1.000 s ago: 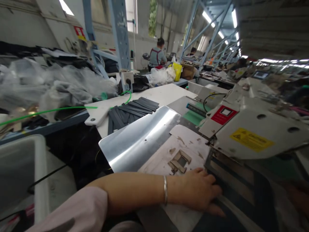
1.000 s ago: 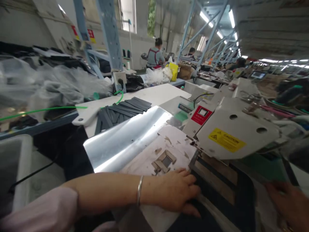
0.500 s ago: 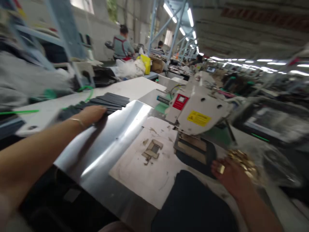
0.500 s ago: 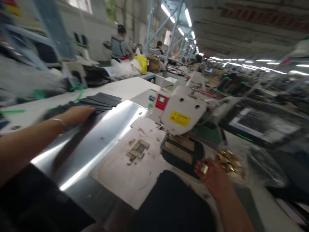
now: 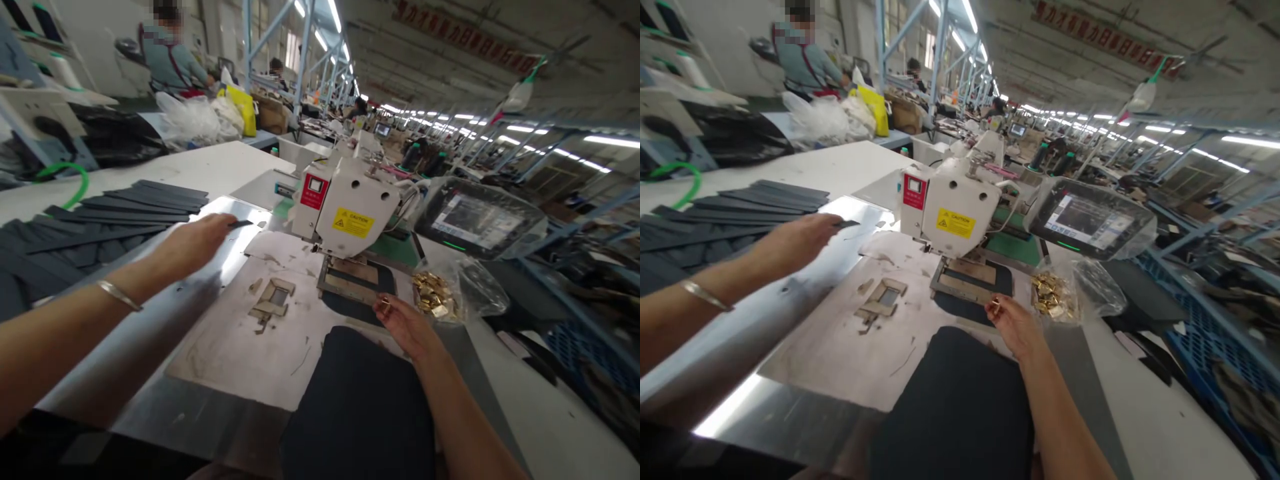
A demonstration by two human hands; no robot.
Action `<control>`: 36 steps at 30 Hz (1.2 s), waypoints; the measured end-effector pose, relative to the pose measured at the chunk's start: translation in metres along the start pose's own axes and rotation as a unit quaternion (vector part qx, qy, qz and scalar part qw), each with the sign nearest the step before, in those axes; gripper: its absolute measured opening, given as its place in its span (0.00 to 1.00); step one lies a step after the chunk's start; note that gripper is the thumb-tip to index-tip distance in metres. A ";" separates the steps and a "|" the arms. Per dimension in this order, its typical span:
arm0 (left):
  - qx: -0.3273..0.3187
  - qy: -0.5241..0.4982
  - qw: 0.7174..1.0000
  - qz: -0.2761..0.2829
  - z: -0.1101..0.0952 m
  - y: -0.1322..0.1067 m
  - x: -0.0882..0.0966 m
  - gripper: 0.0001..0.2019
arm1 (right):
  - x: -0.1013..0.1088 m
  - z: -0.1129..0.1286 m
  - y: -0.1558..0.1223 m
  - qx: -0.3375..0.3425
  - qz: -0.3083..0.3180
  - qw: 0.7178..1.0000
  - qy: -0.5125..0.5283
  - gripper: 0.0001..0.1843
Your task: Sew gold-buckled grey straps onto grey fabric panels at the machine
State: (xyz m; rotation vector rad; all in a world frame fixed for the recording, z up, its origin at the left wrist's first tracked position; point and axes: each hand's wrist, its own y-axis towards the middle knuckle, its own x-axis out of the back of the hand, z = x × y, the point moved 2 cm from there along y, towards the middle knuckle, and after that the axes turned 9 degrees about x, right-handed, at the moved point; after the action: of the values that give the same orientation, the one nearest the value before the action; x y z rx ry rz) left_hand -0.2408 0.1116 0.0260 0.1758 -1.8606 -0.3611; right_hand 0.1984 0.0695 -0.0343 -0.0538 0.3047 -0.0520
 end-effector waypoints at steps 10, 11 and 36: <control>-0.190 -0.076 0.967 0.153 -0.209 -0.031 -0.068 0.11 | -0.019 0.001 -0.019 0.004 0.012 0.996 -0.089 0.15; -0.200 -0.063 0.968 0.141 -0.218 -0.030 -0.070 0.10 | -0.020 0.000 -0.019 0.009 0.016 0.994 -0.108 0.13; -0.246 -0.034 0.966 0.075 -0.236 -0.019 -0.142 0.31 | 0.018 0.004 0.033 0.096 0.020 0.856 -0.508 0.20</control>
State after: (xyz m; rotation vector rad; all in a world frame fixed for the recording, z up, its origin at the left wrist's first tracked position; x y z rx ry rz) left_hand 0.0260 0.0986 -0.0429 -0.3182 -1.7804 -0.7154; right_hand 0.2184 0.1018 -0.0378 0.1258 -0.7664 -0.0077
